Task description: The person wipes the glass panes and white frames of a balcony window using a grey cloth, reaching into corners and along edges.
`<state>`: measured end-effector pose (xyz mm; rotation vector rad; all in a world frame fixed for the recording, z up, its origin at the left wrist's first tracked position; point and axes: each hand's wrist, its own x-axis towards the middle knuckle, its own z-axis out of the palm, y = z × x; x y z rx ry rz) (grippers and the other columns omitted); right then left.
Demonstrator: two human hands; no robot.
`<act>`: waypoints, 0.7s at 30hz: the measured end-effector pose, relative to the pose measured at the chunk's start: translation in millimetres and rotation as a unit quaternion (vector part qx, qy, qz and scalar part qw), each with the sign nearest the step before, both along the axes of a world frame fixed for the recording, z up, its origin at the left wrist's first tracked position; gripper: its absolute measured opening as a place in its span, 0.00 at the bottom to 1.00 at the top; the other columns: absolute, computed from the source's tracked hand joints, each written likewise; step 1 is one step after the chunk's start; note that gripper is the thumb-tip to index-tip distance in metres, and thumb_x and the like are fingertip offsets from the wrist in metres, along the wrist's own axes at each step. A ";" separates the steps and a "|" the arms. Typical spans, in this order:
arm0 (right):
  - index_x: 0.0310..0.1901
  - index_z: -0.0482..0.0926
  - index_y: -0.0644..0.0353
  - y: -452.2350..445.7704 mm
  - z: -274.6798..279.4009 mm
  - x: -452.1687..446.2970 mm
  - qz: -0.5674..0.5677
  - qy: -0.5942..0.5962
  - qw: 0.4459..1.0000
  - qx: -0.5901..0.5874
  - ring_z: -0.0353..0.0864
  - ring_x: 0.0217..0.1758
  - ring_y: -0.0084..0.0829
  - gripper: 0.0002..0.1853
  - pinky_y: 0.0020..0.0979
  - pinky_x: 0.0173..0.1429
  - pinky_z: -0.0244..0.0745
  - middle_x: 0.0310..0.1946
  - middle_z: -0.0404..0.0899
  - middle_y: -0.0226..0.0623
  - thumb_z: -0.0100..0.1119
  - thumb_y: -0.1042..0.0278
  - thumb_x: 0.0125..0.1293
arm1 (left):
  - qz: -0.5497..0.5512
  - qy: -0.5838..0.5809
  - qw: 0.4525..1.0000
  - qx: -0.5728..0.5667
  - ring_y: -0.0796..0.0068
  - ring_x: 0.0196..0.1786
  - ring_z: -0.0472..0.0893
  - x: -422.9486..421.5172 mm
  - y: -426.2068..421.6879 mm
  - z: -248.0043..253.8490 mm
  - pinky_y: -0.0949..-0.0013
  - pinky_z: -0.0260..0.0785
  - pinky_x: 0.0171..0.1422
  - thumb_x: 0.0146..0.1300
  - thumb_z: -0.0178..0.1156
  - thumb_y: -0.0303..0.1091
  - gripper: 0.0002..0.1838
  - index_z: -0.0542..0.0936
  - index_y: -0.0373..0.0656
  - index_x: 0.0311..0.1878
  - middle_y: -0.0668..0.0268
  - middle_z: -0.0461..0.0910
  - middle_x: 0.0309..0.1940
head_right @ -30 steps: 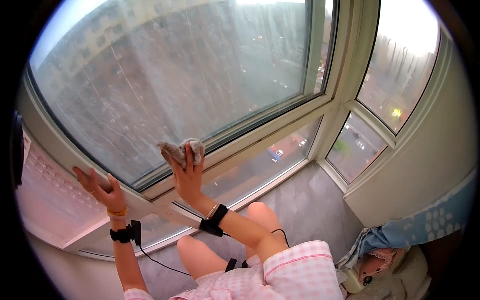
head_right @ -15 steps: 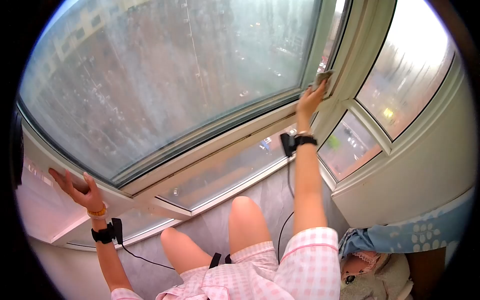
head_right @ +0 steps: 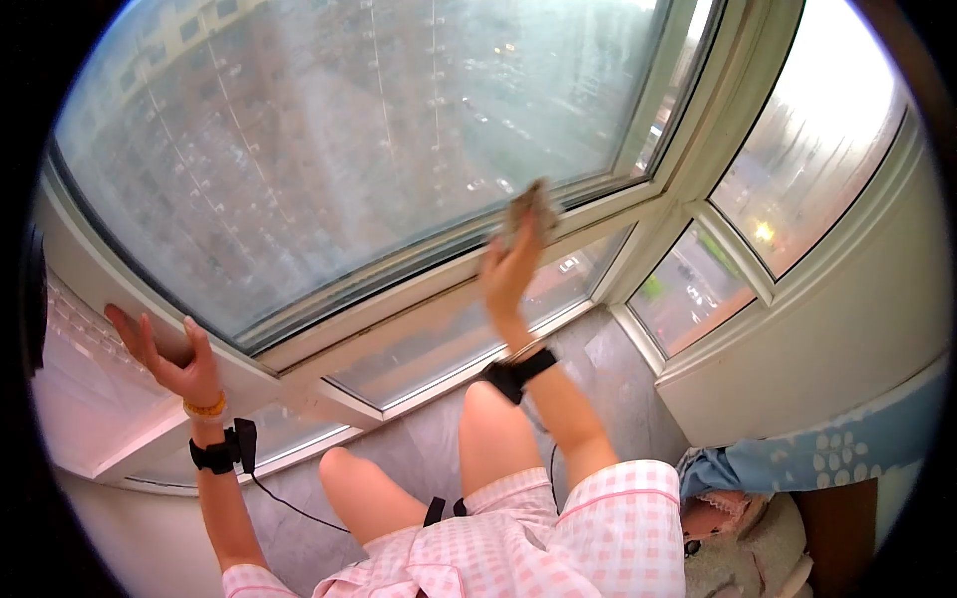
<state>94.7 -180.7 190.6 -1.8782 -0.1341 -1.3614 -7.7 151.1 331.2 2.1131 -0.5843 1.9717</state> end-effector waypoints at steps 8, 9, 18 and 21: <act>0.65 0.64 0.60 213.5 -24.0 -90.4 0.180 -0.013 0.982 -0.050 0.46 0.73 0.67 0.33 0.63 0.71 0.41 0.69 0.50 0.66 0.54 0.80 0.54 | 0.024 -0.001 1.000 0.004 0.42 0.73 0.54 3.9 10.1 -9.2 0.42 0.42 0.74 0.52 0.62 0.25 0.32 0.68 0.47 0.63 0.43 0.53 0.71; 0.62 0.67 0.59 223.1 -22.3 -98.9 0.231 -0.008 0.970 -0.070 0.47 0.72 0.67 0.29 0.61 0.71 0.44 0.69 0.52 0.63 0.54 0.79 0.56 | 0.019 -0.010 1.000 -0.003 0.39 0.73 0.55 5.6 10.8 -10.1 0.36 0.40 0.72 0.50 0.61 0.26 0.31 0.70 0.48 0.61 0.40 0.54 0.70; 0.73 0.50 0.48 159.3 -22.4 -114.9 0.643 0.125 0.696 0.295 0.57 0.72 0.36 0.35 0.37 0.71 0.58 0.72 0.52 0.31 0.43 0.83 0.67 | 0.044 -0.018 0.999 0.014 0.44 0.73 0.56 6.7 15.8 -10.5 0.41 0.42 0.74 0.51 0.62 0.25 0.30 0.70 0.47 0.61 0.41 0.55 0.70; 0.72 0.50 0.50 121.4 -8.5 -116.1 0.659 0.151 0.561 0.478 0.61 0.70 0.37 0.29 0.43 0.70 0.61 0.69 0.58 0.35 0.43 0.67 0.71 | 0.038 -0.030 0.999 0.009 0.46 0.73 0.56 7.0 16.8 -7.7 0.41 0.42 0.74 0.50 0.62 0.25 0.30 0.71 0.49 0.60 0.42 0.55 0.71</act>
